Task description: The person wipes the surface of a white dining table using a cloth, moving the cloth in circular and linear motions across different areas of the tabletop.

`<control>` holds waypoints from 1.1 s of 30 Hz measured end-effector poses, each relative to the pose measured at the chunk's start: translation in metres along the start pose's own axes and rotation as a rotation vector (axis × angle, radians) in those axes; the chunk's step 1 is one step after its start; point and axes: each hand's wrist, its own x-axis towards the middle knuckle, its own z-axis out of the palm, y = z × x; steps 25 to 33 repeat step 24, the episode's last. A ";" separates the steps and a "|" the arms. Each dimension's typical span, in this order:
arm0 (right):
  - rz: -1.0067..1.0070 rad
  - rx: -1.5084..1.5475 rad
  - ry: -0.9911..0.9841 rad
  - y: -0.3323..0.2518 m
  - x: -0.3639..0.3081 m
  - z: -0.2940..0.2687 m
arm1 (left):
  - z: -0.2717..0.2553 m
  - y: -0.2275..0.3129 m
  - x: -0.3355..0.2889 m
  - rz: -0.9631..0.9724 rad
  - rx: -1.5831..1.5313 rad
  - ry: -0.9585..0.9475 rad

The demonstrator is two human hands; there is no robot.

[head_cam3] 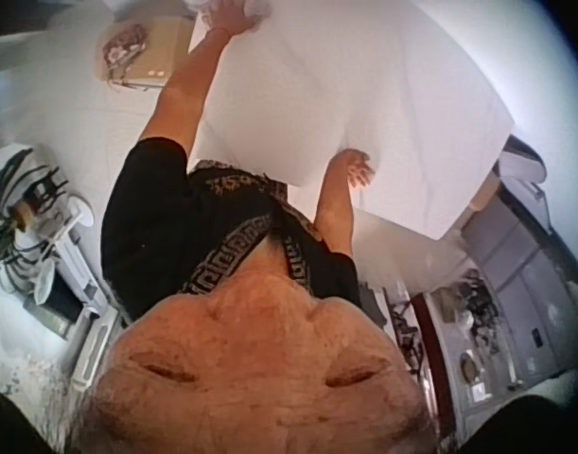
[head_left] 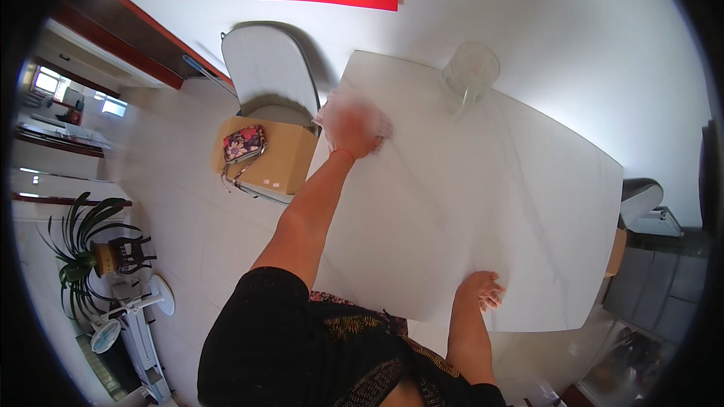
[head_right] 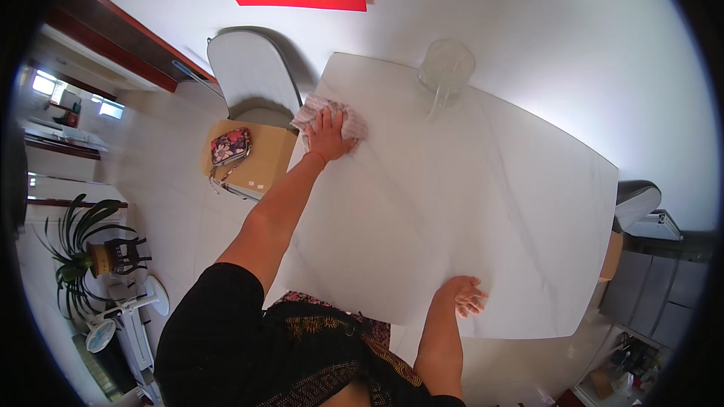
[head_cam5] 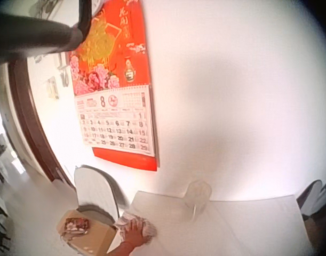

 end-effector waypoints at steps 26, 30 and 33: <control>-0.010 -0.151 0.005 -0.005 -0.009 -0.013 | -0.016 0.033 0.169 -0.196 -0.003 0.298; -0.010 -0.151 0.005 -0.005 -0.009 -0.013 | -0.016 0.033 0.169 -0.196 -0.003 0.298; -0.010 -0.151 0.005 -0.005 -0.009 -0.013 | -0.016 0.033 0.169 -0.196 -0.003 0.298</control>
